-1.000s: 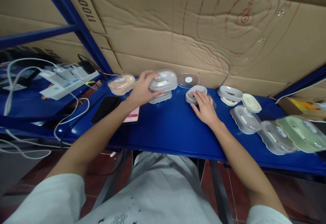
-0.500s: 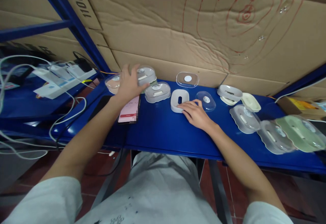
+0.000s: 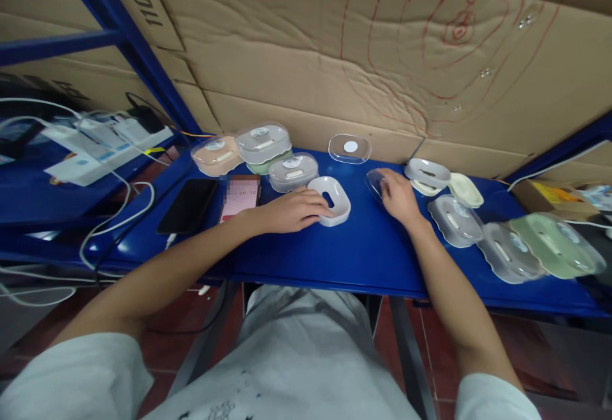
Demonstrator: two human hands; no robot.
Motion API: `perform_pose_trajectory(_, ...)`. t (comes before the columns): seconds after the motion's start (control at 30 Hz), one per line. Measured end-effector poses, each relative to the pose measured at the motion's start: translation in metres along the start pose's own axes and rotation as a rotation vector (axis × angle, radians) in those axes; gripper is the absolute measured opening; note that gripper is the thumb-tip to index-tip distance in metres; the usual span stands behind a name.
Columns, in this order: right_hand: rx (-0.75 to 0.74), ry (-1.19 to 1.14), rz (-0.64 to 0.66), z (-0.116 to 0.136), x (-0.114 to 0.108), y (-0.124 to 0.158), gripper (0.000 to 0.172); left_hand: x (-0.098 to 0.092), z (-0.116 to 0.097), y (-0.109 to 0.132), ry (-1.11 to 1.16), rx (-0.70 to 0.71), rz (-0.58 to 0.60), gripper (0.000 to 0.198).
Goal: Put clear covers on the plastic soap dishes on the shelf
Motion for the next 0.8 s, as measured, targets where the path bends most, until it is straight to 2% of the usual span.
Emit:
perform_pose_trajectory(0.13, 0.336, 0.266, -0.144, -0.024, -0.007, -0.003, 0.061, -0.002, 0.002, 0.003, 0.011, -0.006, -0.027, 0.037)
perform_pose_trajectory(0.2, 0.491, 0.365, -0.125, -0.033, -0.008, -0.003, 0.062, -0.002, 0.007, 0.007, -0.018, -0.048, -0.013, 0.042)
perform_pose_trajectory(0.27, 0.538, 0.397, -0.086, -0.038, -0.008, -0.004, 0.056, -0.004, 0.013, 0.01, -0.03, -0.081, 0.012, 0.045)
perform_pose_trajectory(0.37, 0.454, 0.384, -0.067, -0.038, -0.01, -0.007, 0.044, -0.007, 0.017, 0.012, -0.026, -0.08, 0.03, 0.037)
perform_pose_trajectory(0.43, 0.372, 0.335, -0.085, -0.03, -0.013, -0.008, 0.043, -0.007, 0.015, 0.01, -0.023, -0.073, 0.03, 0.028)
perform_pose_trajectory(0.53, 0.213, 0.21, -0.117, -0.008, -0.014, -0.005, 0.045, -0.003, 0.011, 0.006, -0.01, -0.079, 0.017, 0.026)
perform_pose_trajectory(0.67, -0.059, 0.052, -0.058, 0.025, -0.014, 0.0, 0.044, 0.003, 0.01, 0.004, -0.009, -0.076, -0.004, 0.028)
perform_pose_trajectory(0.73, -0.077, 0.013, -0.057, 0.027, -0.015, 0.0, 0.047, 0.004, 0.011, 0.005, -0.025, -0.071, -0.007, 0.027)
perform_pose_trajectory(0.8, 0.061, 0.05, -0.105, 0.014, -0.017, -0.002, 0.052, 0.004, 0.012, 0.005, -0.041, -0.072, -0.007, 0.027)
Point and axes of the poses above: each hand's wrist, its own y-axis away from the middle knuckle, its own x-axis out of the palm, z = x × y, the point moved 1 cm from there along -y, towards the middle knuckle, and after that the axes turned 8 degrees about x, right-handed, at the moved point
